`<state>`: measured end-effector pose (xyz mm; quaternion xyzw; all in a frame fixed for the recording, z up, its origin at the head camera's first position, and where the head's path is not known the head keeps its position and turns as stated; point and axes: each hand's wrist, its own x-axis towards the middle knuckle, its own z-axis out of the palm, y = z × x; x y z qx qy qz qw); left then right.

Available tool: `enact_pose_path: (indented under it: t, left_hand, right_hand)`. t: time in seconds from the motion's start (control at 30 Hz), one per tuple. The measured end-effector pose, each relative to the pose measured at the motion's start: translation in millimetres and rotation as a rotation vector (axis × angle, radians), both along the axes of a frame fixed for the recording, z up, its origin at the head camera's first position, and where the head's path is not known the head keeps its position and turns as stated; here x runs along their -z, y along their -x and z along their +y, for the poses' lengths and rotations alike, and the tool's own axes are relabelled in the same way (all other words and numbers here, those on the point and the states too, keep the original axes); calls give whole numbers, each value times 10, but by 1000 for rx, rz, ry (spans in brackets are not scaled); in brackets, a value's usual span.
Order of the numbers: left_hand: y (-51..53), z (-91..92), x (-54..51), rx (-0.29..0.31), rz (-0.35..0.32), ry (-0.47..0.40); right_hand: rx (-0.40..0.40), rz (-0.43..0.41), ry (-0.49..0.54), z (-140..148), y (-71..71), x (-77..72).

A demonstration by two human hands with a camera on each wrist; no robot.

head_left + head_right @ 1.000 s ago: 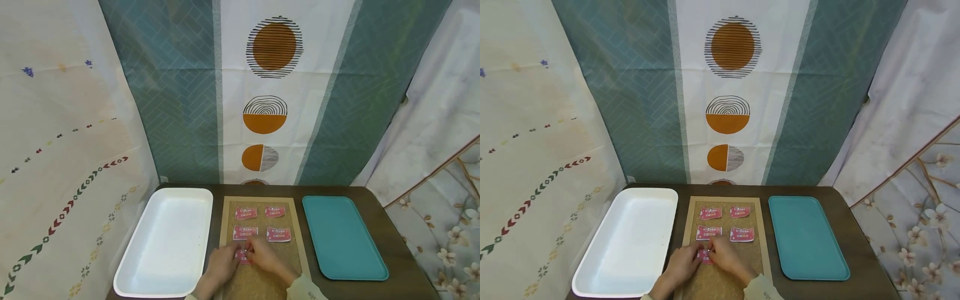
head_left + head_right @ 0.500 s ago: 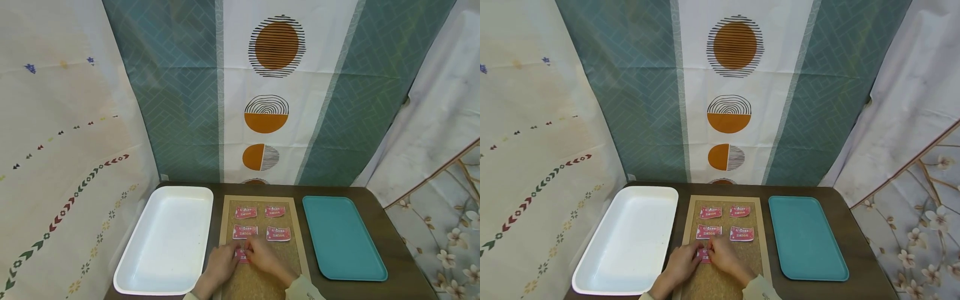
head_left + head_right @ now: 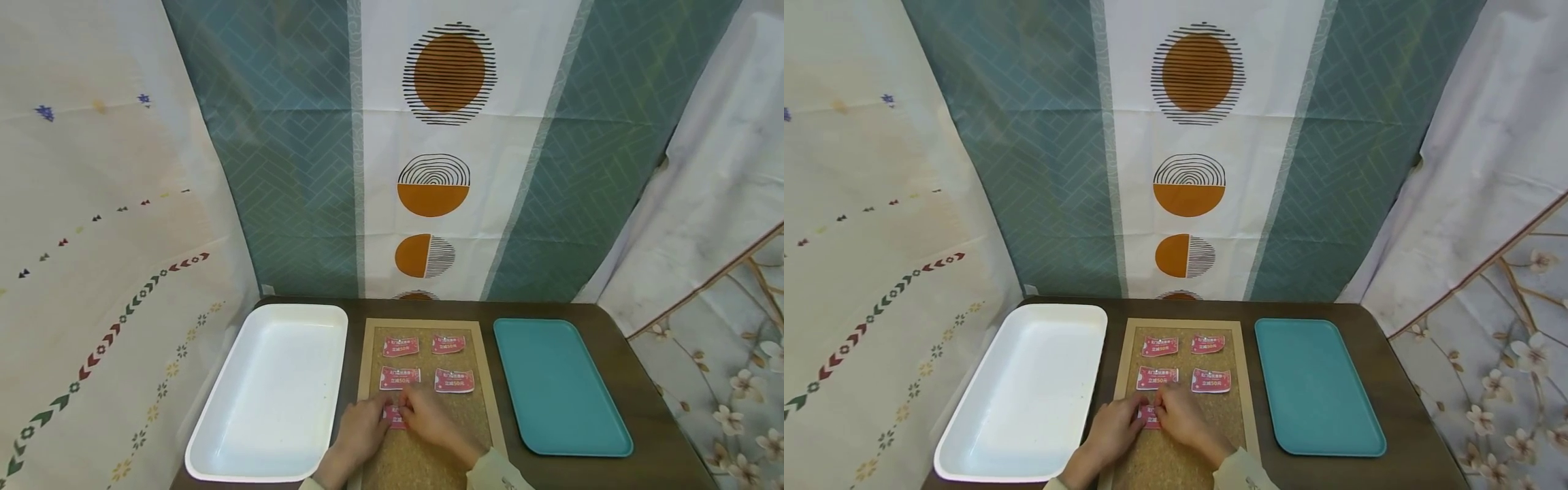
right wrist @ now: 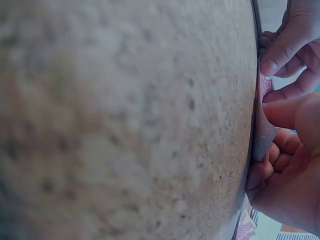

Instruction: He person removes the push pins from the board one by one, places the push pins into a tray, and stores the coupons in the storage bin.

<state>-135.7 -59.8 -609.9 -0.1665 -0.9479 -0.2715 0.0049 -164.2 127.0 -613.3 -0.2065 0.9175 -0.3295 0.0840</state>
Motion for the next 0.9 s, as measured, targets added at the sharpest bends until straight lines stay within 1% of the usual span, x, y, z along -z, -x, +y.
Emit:
enact_pose_path:
  t: [0.1,0.33,0.47,0.6,0.8,0.9]
  left_hand:
    - [5,4,-11,4,-6,-6]
    - [20,-1,-36,9,-60,-21]
    - [21,0,-46,10,-67,-33]
    - [15,4,-35,5,-47,-28]
    - [-1,2,-8,8,-10,-10]
    - [-3,-7,-3,9,4,-5]
  right_hand:
    - [-7,5,-5,0,10,1]
    - [-14,17,-8,-1,2,-16]
    - [-32,23,-13,0,3,-35]
    - [-46,-14,14,13,20,-53]
    - [-80,-86,88,56,50,-118]
    - [-98,-104,111,68,59,-138]
